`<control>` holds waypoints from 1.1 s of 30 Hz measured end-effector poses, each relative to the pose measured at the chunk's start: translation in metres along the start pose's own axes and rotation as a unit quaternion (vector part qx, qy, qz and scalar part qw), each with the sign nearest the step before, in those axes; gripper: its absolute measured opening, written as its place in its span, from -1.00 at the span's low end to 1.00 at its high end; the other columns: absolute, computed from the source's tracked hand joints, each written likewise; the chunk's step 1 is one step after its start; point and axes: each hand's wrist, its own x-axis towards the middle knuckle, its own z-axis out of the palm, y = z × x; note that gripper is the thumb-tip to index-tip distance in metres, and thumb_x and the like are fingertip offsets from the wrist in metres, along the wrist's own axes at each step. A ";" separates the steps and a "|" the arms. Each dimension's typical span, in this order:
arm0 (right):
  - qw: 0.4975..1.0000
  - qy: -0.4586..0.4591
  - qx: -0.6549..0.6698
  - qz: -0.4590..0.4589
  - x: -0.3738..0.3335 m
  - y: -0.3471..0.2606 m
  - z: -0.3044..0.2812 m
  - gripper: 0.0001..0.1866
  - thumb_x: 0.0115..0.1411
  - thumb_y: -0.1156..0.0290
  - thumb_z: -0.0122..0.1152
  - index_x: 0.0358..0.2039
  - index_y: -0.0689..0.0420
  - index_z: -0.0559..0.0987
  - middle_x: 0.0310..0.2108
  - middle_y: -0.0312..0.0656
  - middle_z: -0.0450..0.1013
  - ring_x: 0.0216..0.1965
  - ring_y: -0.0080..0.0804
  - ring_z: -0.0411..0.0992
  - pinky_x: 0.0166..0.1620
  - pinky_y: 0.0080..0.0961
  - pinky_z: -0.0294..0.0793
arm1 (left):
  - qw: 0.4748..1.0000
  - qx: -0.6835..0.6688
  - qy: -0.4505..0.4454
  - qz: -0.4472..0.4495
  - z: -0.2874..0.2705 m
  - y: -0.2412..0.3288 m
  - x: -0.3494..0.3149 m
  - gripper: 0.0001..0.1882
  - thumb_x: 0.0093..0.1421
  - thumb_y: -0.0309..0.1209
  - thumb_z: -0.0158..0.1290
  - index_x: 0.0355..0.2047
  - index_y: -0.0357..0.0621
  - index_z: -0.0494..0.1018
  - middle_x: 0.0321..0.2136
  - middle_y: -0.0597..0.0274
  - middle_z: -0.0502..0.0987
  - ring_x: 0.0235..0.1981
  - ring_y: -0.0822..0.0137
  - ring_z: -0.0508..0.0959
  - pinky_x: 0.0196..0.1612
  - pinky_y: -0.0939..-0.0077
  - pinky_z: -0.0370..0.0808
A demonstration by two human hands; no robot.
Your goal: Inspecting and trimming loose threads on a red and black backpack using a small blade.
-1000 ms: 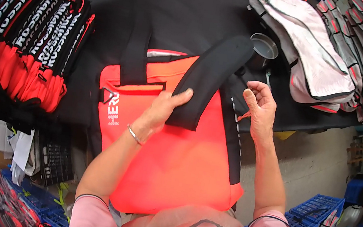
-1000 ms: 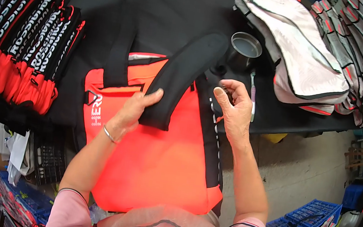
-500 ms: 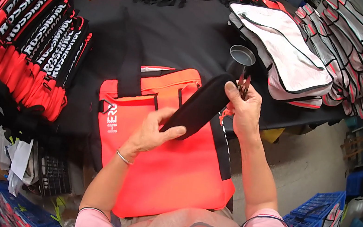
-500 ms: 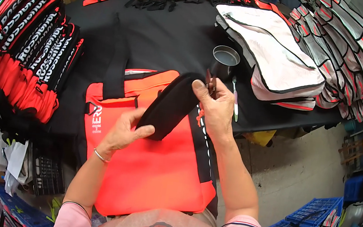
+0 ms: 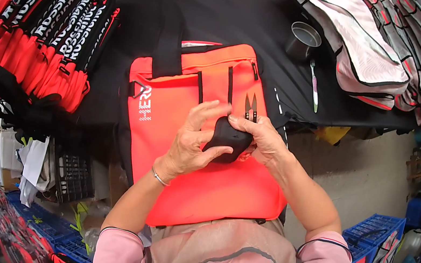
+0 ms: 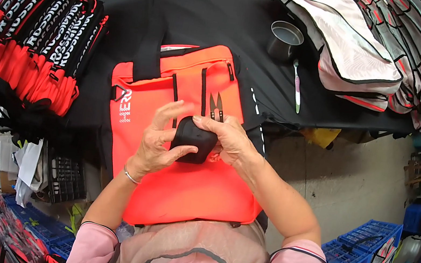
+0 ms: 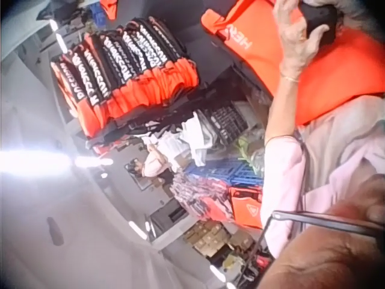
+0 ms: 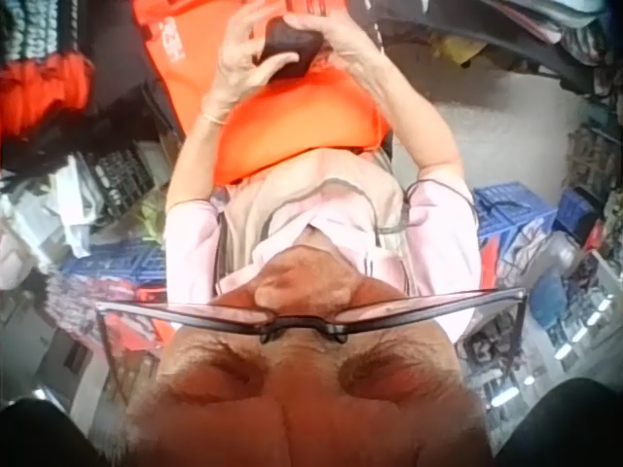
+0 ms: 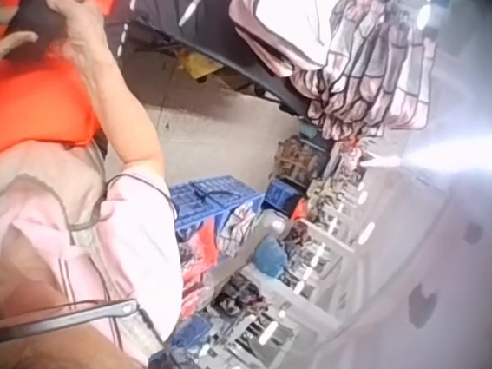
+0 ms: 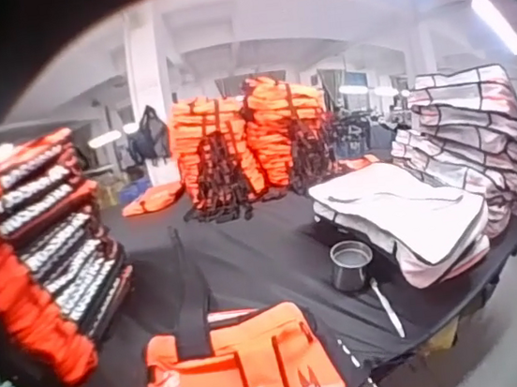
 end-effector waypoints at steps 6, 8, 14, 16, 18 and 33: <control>0.969 0.071 -0.195 -0.135 -0.020 0.009 -0.023 -0.55 0.38 0.09 0.05 -0.04 0.26 0.54 -0.42 -0.29 0.42 -0.48 -0.60 0.38 -0.41 -0.69 0.40 | 0.998 0.017 0.053 -0.016 0.020 -0.006 -0.032 -0.71 -0.13 -0.42 0.42 -0.37 -0.22 0.64 -0.07 0.13 0.57 0.04 0.10 0.51 0.08 0.26 0.48; 0.960 0.092 -0.208 -0.164 -0.037 0.009 -0.021 -0.57 0.38 0.14 0.07 0.00 0.29 0.52 -0.39 -0.29 0.42 -0.43 -0.59 0.40 -0.34 -0.69 0.43 | 0.986 -0.073 0.103 -0.105 0.027 -0.009 -0.043 -0.74 -0.11 -0.45 0.42 -0.37 -0.22 0.65 -0.25 0.10 0.60 -0.26 0.25 0.60 -0.20 0.41 0.56; 0.871 0.189 -0.348 -0.292 -0.077 0.031 -0.012 -0.78 0.19 0.46 0.31 -0.21 0.30 0.54 -0.36 -0.15 0.52 -0.36 -0.43 0.48 -0.26 -0.50 0.49 | 0.980 -0.088 0.093 -0.154 0.031 0.003 -0.041 -0.75 -0.03 -0.58 0.35 -0.28 -0.19 0.66 -0.35 0.20 0.58 -0.29 0.35 0.59 -0.16 0.50 0.53; 0.829 0.176 -0.418 -0.326 -0.075 0.032 -0.013 -0.78 0.11 0.47 0.36 -0.26 0.26 0.55 -0.37 -0.10 0.51 -0.35 -0.32 0.47 -0.26 -0.46 0.47 | 0.979 -0.097 0.097 -0.150 0.033 0.005 -0.038 -0.75 -0.04 -0.58 0.35 -0.29 -0.19 0.66 -0.35 0.19 0.58 -0.29 0.35 0.60 -0.17 0.51 0.54; 0.826 0.171 -0.429 -0.322 -0.073 0.032 -0.011 -0.78 0.11 0.50 0.36 -0.25 0.27 0.55 -0.39 -0.14 0.49 -0.35 -0.39 0.45 -0.25 -0.51 0.46 | 0.979 -0.105 0.101 -0.145 0.035 0.006 -0.037 -0.76 -0.04 -0.59 0.35 -0.29 -0.19 0.66 -0.34 0.18 0.58 -0.29 0.34 0.61 -0.19 0.52 0.54; 0.824 0.144 -0.471 -0.282 -0.069 0.019 -0.019 -0.83 0.05 0.55 0.40 -0.35 0.26 0.57 -0.43 -0.21 0.44 -0.42 -0.49 0.40 -0.33 -0.56 0.41 | 0.990 -0.066 0.097 -0.078 0.044 -0.001 -0.039 -0.74 -0.11 -0.57 0.38 -0.35 -0.19 0.66 -0.33 0.13 0.61 -0.36 0.30 0.61 -0.33 0.48 0.57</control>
